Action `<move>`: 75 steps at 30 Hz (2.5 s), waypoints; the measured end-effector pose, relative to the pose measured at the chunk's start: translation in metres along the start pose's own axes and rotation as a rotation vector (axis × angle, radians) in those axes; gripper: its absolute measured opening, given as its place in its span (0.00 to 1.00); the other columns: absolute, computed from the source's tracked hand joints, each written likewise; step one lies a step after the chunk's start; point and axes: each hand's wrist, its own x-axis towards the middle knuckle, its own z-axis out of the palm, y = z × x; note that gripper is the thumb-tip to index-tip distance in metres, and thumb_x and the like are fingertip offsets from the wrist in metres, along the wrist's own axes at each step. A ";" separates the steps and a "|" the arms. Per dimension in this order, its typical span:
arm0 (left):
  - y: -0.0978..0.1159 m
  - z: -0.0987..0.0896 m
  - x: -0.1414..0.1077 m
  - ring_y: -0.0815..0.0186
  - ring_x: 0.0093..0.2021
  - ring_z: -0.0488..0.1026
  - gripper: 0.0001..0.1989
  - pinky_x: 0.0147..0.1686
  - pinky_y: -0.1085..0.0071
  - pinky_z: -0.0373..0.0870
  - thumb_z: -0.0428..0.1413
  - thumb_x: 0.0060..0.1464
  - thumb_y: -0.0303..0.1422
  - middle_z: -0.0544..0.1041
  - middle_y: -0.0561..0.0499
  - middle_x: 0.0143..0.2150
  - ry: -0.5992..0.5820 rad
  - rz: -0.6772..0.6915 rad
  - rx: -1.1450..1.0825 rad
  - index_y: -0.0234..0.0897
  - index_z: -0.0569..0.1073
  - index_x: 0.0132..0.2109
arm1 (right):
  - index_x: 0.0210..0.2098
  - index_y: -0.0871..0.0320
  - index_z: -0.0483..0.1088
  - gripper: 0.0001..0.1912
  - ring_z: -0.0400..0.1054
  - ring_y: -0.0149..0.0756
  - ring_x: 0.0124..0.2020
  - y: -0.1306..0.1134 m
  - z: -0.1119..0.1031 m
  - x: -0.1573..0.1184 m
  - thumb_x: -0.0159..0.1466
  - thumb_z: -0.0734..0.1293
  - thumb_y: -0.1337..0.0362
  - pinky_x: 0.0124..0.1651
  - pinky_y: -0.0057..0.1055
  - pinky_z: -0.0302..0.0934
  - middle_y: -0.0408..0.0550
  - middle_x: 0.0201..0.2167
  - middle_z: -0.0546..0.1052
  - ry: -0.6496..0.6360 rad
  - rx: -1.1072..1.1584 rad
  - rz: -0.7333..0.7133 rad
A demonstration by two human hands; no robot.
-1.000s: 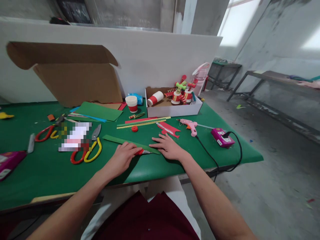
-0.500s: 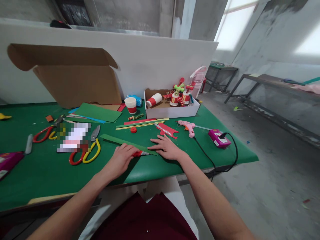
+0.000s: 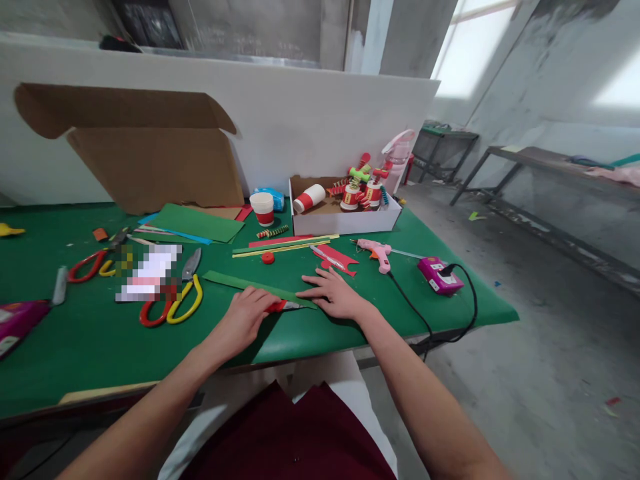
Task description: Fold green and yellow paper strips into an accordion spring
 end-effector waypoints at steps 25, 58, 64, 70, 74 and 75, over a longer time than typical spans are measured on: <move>0.002 0.001 0.001 0.59 0.45 0.63 0.18 0.44 0.62 0.59 0.43 0.58 0.21 0.74 0.46 0.46 -0.054 0.073 -0.060 0.40 0.72 0.47 | 0.55 0.42 0.70 0.20 0.50 0.50 0.67 0.003 0.003 0.000 0.66 0.59 0.65 0.67 0.60 0.38 0.42 0.64 0.64 0.015 0.015 -0.012; -0.056 -0.009 0.089 0.68 0.33 0.72 0.08 0.35 0.71 0.69 0.55 0.50 0.33 0.74 0.52 0.35 0.409 -0.064 -0.783 0.37 0.67 0.38 | 0.42 0.58 0.72 0.22 0.71 0.37 0.34 -0.018 0.020 0.121 0.61 0.64 0.46 0.40 0.33 0.65 0.47 0.35 0.78 0.497 0.750 0.166; -0.079 -0.039 0.087 0.64 0.38 0.71 0.05 0.39 0.69 0.68 0.51 0.53 0.26 0.74 0.51 0.37 0.462 -0.281 -0.215 0.38 0.67 0.38 | 0.42 0.58 0.75 0.19 0.68 0.34 0.31 -0.013 0.017 0.117 0.61 0.66 0.50 0.37 0.31 0.62 0.46 0.32 0.78 0.385 0.519 0.177; -0.111 -0.053 0.087 0.56 0.45 0.72 0.13 0.40 0.66 0.67 0.48 0.54 0.21 0.73 0.40 0.44 0.253 -0.598 0.356 0.36 0.68 0.45 | 0.35 0.57 0.77 0.12 0.68 0.34 0.31 -0.031 0.013 0.109 0.59 0.70 0.55 0.36 0.30 0.59 0.46 0.30 0.78 0.159 0.245 0.108; -0.116 -0.043 0.089 0.53 0.48 0.70 0.15 0.41 0.63 0.67 0.45 0.55 0.21 0.73 0.39 0.47 0.200 -0.567 0.440 0.36 0.68 0.48 | 0.39 0.57 0.76 0.23 0.69 0.40 0.40 -0.040 0.008 0.107 0.50 0.75 0.49 0.44 0.35 0.58 0.49 0.37 0.78 0.074 0.056 0.039; -0.117 -0.041 0.090 0.53 0.49 0.70 0.16 0.41 0.63 0.67 0.44 0.55 0.20 0.72 0.38 0.48 0.195 -0.558 0.448 0.36 0.68 0.48 | 0.40 0.57 0.75 0.25 0.69 0.42 0.42 -0.041 0.007 0.106 0.49 0.76 0.48 0.45 0.36 0.58 0.50 0.39 0.77 0.063 0.028 0.027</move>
